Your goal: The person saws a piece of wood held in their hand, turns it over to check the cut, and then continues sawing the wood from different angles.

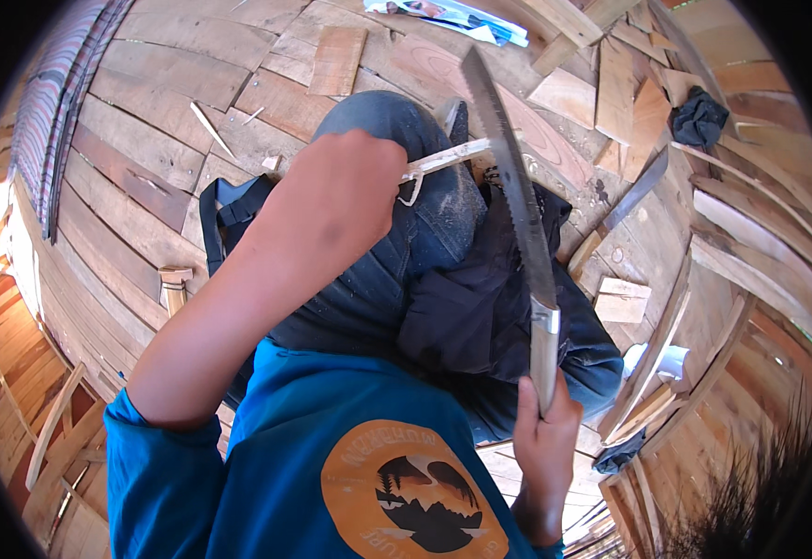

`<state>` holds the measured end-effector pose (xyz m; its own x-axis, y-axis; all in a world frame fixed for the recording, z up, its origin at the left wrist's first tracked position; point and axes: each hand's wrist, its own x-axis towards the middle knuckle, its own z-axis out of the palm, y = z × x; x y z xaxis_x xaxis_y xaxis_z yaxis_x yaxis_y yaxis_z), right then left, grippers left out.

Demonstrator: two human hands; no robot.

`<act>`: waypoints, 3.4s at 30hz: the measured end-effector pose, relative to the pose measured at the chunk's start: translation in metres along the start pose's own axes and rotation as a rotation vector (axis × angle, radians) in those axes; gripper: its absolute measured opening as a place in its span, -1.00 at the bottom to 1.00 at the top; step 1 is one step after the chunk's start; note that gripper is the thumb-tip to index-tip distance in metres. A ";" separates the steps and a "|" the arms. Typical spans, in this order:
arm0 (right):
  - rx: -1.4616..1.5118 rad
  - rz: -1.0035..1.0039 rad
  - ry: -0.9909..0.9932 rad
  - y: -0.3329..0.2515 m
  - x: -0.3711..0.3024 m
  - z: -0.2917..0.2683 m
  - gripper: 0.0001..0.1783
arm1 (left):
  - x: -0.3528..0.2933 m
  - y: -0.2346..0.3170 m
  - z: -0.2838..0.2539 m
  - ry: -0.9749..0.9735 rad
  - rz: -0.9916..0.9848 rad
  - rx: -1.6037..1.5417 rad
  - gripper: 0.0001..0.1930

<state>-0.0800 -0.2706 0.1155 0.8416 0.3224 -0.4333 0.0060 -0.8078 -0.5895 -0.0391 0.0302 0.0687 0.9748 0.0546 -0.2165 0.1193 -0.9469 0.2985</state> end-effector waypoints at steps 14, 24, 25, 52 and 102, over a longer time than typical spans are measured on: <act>0.095 0.068 0.092 0.004 0.005 -0.004 -0.80 | 0.005 0.000 -0.005 -0.025 -0.029 -0.035 -0.79; 0.157 -0.215 0.121 -0.030 0.091 0.036 -0.80 | 0.007 -0.007 -0.001 0.025 0.043 -0.082 -0.71; 0.108 -0.217 0.100 -0.029 0.083 0.027 -0.81 | 0.007 -0.009 -0.003 0.026 0.017 -0.086 -0.71; 0.157 -0.260 0.032 -0.040 0.100 0.041 -0.76 | 0.009 -0.017 0.003 0.061 0.038 -0.085 -0.69; 0.084 -0.059 0.003 -0.020 0.036 0.022 -0.78 | 0.000 0.001 0.004 0.096 0.084 -0.001 -0.71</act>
<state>-0.0619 -0.2320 0.0962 0.8429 0.3665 -0.3940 0.0103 -0.7430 -0.6692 -0.0400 0.0283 0.0648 0.9949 0.0051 -0.1010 0.0366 -0.9490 0.3132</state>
